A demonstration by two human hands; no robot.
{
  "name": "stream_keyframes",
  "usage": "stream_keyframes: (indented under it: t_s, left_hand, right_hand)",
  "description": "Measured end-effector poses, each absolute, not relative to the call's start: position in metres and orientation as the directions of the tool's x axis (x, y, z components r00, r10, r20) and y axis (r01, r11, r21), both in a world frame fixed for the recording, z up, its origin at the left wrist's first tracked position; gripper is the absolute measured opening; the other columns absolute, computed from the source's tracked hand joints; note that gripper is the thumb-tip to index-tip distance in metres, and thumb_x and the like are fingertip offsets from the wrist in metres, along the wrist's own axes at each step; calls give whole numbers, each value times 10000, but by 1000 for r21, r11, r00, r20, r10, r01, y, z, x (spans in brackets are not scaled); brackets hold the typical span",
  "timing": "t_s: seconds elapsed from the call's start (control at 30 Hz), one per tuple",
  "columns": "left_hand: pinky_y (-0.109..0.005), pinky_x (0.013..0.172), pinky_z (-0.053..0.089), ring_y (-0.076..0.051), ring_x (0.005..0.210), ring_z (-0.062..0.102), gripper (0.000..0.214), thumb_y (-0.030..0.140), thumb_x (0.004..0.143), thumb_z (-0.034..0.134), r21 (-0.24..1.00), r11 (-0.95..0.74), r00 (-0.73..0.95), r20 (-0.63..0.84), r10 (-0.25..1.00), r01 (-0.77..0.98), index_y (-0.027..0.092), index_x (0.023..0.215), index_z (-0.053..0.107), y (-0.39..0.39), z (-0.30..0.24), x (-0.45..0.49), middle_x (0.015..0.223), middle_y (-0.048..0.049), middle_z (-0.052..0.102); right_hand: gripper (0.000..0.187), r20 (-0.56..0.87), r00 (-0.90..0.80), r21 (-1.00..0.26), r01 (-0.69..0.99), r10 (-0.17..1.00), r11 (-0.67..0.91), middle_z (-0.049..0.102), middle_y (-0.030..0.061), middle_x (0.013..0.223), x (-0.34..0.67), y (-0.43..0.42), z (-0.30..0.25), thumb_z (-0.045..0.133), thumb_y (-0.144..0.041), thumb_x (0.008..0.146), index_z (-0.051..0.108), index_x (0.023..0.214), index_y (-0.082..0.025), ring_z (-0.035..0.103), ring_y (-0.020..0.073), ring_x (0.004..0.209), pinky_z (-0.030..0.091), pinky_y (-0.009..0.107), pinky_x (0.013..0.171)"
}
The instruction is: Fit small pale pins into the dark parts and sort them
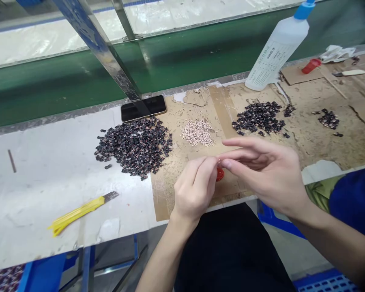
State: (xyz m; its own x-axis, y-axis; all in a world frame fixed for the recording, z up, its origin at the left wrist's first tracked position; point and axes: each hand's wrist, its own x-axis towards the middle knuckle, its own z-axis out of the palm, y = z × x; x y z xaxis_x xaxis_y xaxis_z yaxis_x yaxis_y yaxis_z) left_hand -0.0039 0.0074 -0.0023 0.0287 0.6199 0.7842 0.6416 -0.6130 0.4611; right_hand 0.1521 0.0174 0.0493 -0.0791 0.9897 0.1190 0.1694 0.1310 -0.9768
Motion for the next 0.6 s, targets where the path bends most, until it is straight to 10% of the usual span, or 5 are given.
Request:
stream_keyframes:
  t_s: [0.23,0.6]
  left_hand:
    - [-208,692,585,-111,736,681,166,21,937,653,628,-547,-54,683,728,554,164,1021,655,-5,13,2,860,-11,740]
    - [-223,691,588,-108,728,678,190,23,926,678,756,-489,-79,573,816,434,200,996,682,-22,27,3,873,5,757]
  right_hand:
    - [148,130,-115,-991,-7,985,130,820,-41,872,150,11,44,810,-135,859,804,934,-263,789,88,794,648,138,786]
    - [170,323,-245,-933,78,914,351,761,31,961,161,11,42,724,-88,900,762,968,-239,732,163,911,643,278,797]
